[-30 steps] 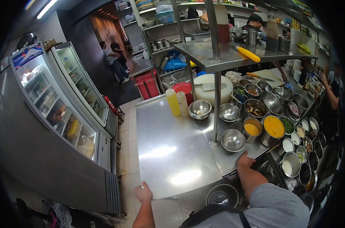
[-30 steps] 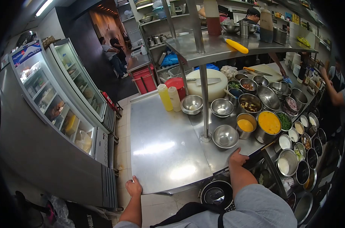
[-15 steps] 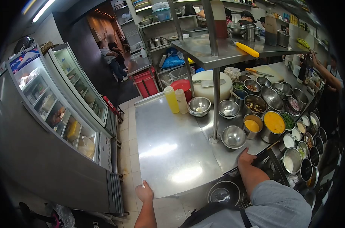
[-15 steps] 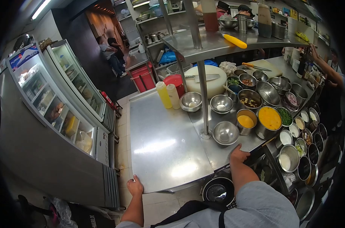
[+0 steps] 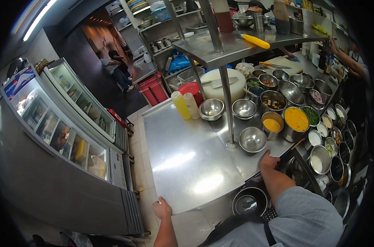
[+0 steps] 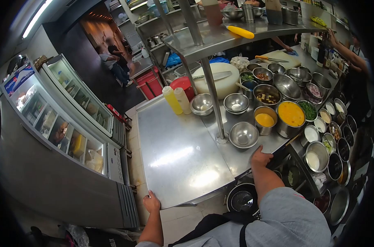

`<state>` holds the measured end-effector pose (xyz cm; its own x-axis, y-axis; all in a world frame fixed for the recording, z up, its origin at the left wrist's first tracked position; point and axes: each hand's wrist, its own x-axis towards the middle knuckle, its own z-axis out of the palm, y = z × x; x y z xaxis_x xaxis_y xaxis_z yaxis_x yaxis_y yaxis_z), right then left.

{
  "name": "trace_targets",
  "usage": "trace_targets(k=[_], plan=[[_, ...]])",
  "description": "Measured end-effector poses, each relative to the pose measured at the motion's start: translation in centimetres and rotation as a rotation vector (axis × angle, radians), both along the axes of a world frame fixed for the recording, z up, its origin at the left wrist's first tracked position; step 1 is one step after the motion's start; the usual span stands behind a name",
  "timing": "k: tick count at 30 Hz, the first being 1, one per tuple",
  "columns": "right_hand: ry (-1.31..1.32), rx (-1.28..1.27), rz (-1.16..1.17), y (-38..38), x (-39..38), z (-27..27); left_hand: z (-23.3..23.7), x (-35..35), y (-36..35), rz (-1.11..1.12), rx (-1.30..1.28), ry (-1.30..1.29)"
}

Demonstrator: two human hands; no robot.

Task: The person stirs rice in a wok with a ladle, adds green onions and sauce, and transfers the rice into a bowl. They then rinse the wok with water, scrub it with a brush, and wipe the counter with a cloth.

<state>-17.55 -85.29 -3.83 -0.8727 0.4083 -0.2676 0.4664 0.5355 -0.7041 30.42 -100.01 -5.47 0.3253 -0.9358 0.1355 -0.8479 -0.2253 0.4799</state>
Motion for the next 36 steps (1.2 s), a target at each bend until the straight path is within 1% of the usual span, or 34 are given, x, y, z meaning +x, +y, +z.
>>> trace_targets(k=[11,16,18,22,28,31,34,36], plan=[[-0.013,0.019,-0.002,-0.1,0.1,-0.2,0.1,0.2,-0.2,-0.010,0.006,-0.010],[-0.020,-0.031,-0.017,0.0,0.1,-0.3,-0.7,0.7,-0.5,-0.047,0.028,-0.006],[-0.022,-0.027,-0.016,0.0,0.2,0.0,-0.1,0.4,-0.3,-0.020,0.036,0.052],[-0.013,-0.024,0.004,0.1,-0.1,-1.1,-1.0,0.7,-0.7,-0.038,0.000,-0.011],[-0.030,-0.037,0.003,0.1,0.4,0.3,-0.7,0.8,-0.7,-0.016,0.024,0.004],[-0.033,-0.023,0.001,0.1,0.0,-0.4,-0.3,0.5,-0.6,0.012,0.057,0.022],[-0.037,-0.009,0.003,0.0,0.1,-0.2,-0.3,0.6,-0.5,-0.007,0.052,0.010],[-0.025,-0.014,0.005,0.0,-0.3,-1.3,-0.6,0.6,-0.6,-0.006,0.052,-0.014]])
